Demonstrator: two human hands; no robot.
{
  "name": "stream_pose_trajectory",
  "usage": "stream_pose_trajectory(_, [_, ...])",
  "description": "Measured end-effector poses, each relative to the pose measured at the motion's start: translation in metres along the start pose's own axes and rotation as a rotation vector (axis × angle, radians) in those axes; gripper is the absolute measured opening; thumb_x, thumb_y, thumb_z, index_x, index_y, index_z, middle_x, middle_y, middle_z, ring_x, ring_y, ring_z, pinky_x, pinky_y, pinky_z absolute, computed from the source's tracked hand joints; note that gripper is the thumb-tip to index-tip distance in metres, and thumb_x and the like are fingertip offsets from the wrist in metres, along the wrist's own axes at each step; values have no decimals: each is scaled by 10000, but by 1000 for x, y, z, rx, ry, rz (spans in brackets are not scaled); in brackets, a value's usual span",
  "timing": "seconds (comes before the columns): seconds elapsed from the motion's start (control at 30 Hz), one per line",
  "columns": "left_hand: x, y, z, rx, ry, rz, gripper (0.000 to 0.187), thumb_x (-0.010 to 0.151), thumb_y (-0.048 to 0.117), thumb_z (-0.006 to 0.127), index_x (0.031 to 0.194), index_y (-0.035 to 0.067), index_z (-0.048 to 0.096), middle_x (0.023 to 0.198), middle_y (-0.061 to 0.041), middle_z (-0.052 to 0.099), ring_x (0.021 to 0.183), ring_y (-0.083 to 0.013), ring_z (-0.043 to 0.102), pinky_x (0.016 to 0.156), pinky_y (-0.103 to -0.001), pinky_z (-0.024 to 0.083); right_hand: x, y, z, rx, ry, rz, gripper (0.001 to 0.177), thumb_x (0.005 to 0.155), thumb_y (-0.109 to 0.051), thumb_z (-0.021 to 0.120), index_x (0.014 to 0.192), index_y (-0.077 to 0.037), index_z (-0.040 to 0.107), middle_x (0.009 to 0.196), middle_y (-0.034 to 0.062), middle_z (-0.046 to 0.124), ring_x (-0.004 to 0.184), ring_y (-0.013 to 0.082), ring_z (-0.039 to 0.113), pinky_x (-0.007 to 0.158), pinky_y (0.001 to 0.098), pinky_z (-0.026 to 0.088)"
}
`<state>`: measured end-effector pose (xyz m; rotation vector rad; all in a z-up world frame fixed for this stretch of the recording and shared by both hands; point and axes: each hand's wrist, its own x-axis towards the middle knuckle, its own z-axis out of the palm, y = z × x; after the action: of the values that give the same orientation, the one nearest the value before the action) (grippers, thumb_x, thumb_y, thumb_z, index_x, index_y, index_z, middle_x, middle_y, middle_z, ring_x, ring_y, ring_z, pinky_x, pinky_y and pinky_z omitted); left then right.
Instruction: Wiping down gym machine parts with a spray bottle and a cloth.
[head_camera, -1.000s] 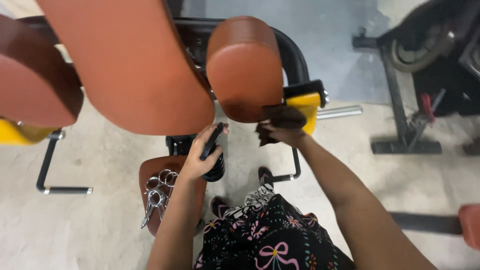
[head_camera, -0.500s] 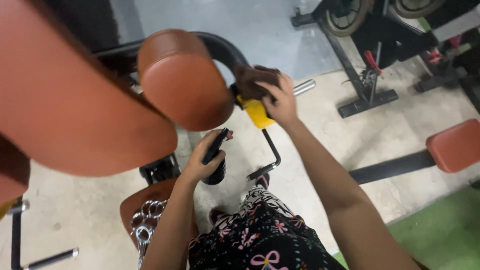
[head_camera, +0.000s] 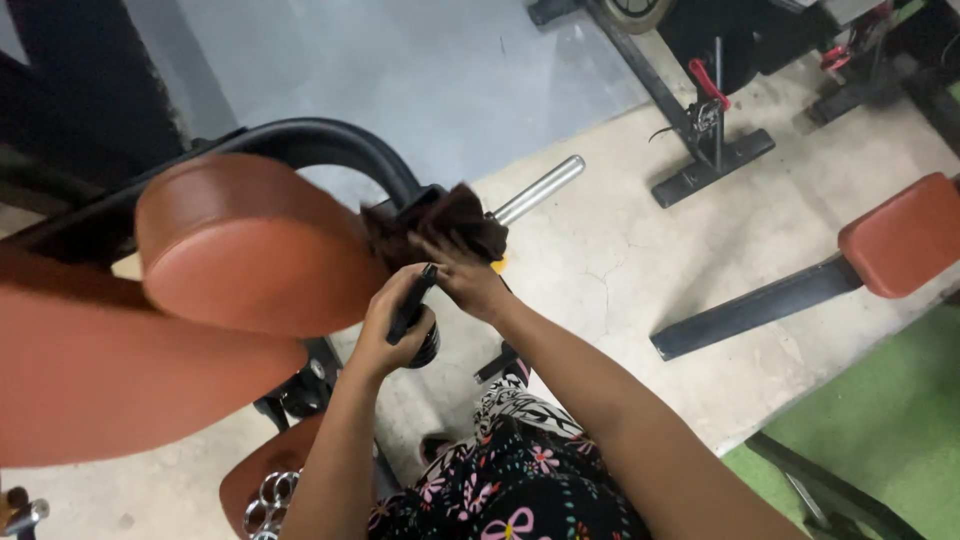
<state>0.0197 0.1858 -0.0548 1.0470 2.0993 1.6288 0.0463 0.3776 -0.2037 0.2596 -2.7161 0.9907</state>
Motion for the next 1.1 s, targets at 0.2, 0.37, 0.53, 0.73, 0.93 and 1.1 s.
stream_pose_trajectory(0.2, [51,7,19,-19,-40,149,522,803,-99,584,1310,23,602,1328,-147,665,1296,-318,633,1142,-389,456,-75,109,7,-351,-141,-263,224,902,-172,651,1108,-178,736,1566,24,480,1527,289,398,1288,471,310])
stream_pose_trajectory(0.37, [86,10,31,91,-38,133,518,774,-48,644,1285,37,634,1292,-135,676,1171,-335,617,1103,-429,445,-115,164,-32,400,-66,698,500,945,-82,541,1441,-140,562,1514,132,558,1405,321,536,1167,369,431])
stream_pose_trajectory(0.53, [110,17,43,366,-25,166,525,747,68,684,1270,110,693,1349,-123,613,1258,-346,550,1132,-468,401,-92,200,-68,615,263,820,750,876,-71,558,1588,-88,321,1464,192,528,1328,274,545,1119,360,442])
stream_pose_trajectory(0.73, [137,6,50,658,-80,256,561,769,237,698,1326,176,695,1498,-133,513,1386,-379,471,1213,-540,296,-12,121,-43,1189,248,620,721,879,-48,482,1590,-44,361,1480,158,548,1329,239,546,1122,324,434])
stream_pose_trajectory(0.93, [156,-20,57,747,-187,256,570,770,299,701,1326,177,706,1478,-111,534,1382,-339,485,1226,-542,274,-35,95,0,1191,105,611,627,1089,-354,405,1618,-49,264,1581,163,422,1437,230,419,1176,327,344])
stream_pose_trajectory(1.1, [147,-52,68,770,-81,227,466,742,323,732,1187,187,740,1341,-41,594,1267,-286,535,1199,-520,293,-50,143,14,878,-75,707,658,1100,-477,365,1587,-38,308,1596,202,430,1475,277,411,1198,355,321])
